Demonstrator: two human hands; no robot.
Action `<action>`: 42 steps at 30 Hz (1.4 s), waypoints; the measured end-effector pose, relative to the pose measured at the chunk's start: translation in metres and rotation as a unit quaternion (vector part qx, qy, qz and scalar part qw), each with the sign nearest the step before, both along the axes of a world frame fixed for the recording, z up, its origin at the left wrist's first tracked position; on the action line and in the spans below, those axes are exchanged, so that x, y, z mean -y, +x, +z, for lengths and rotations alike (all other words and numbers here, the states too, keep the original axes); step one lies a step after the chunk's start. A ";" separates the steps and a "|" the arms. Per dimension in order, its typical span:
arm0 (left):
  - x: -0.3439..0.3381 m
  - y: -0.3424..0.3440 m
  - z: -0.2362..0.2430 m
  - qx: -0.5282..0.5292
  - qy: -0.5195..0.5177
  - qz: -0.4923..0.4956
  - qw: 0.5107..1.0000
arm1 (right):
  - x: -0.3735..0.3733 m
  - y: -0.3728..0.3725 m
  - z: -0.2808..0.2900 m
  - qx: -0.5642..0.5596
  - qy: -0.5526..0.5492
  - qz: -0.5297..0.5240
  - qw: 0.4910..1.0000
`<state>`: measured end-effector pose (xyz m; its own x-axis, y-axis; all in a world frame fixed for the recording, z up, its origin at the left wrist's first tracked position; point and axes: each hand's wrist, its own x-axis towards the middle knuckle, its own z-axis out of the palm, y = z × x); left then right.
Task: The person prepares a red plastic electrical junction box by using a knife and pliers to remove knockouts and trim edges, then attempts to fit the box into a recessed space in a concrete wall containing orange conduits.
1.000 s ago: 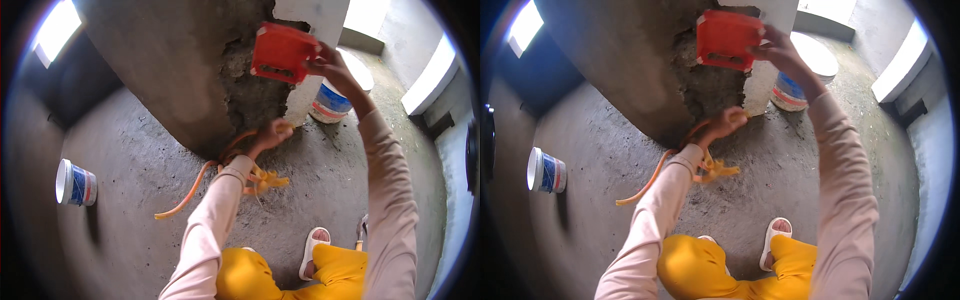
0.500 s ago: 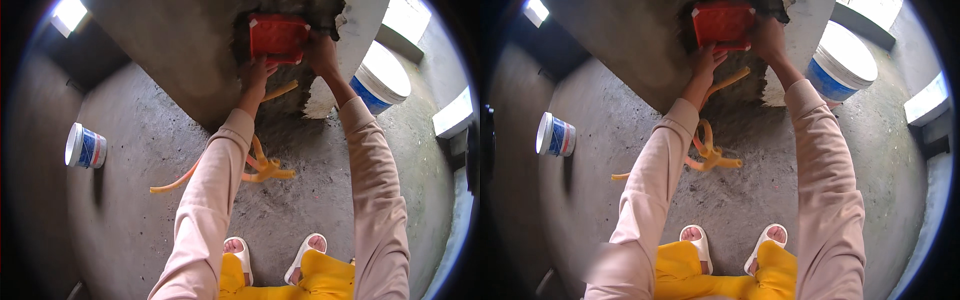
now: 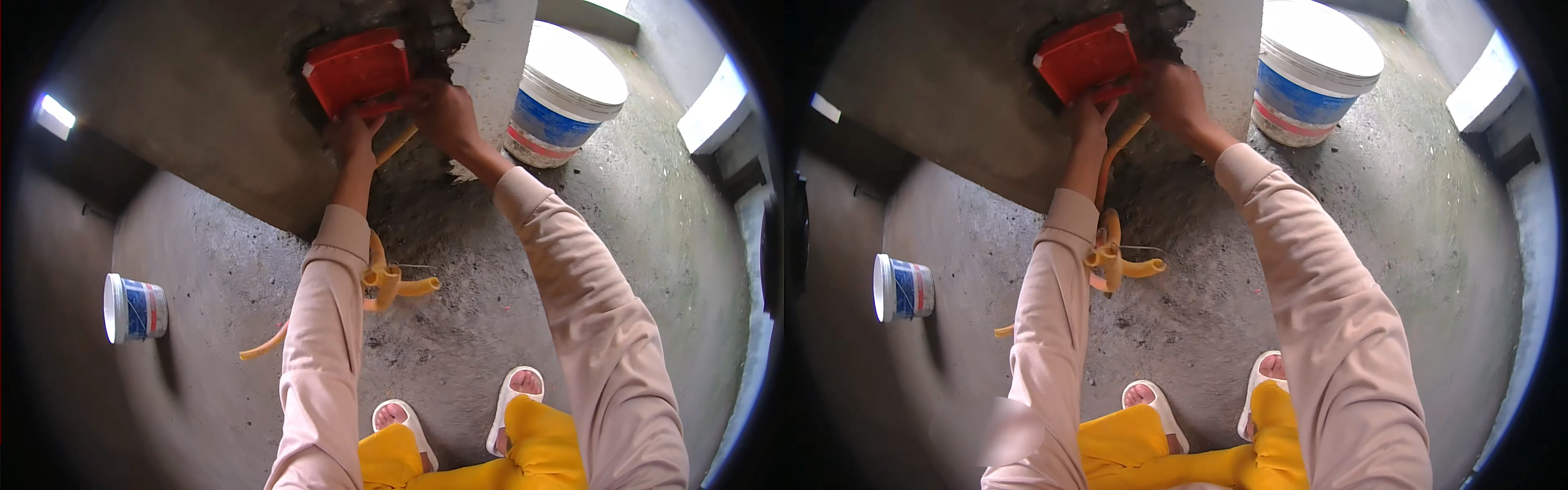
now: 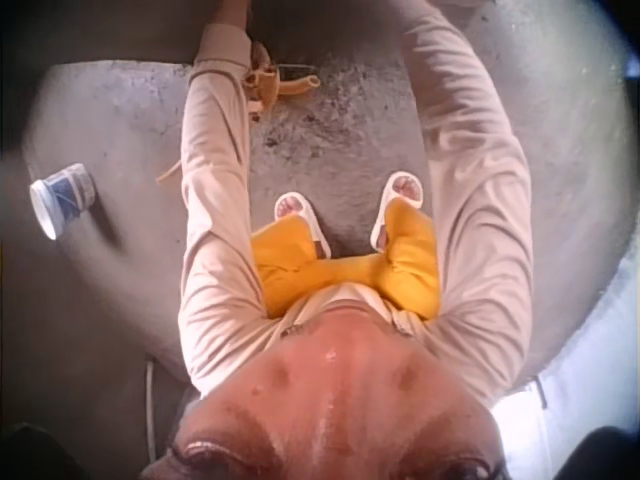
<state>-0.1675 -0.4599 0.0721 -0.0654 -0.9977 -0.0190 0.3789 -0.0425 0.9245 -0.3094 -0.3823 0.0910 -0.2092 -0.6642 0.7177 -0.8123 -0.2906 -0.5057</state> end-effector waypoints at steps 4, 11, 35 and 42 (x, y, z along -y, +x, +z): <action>-0.014 -0.009 0.008 -0.041 0.006 0.010 0.999 | -0.004 0.001 0.002 0.088 0.047 -0.040 0.994; -0.014 0.003 0.014 -0.048 0.024 0.023 0.998 | 0.003 0.009 -0.002 0.107 -0.003 -0.023 0.994; 0.009 -0.043 -0.006 0.036 0.047 0.279 0.958 | 0.006 -0.002 -0.002 0.093 0.041 -0.064 0.993; -0.010 -0.045 0.010 -0.008 -0.005 0.238 0.971 | -0.002 -0.012 0.004 0.072 0.063 -0.076 0.992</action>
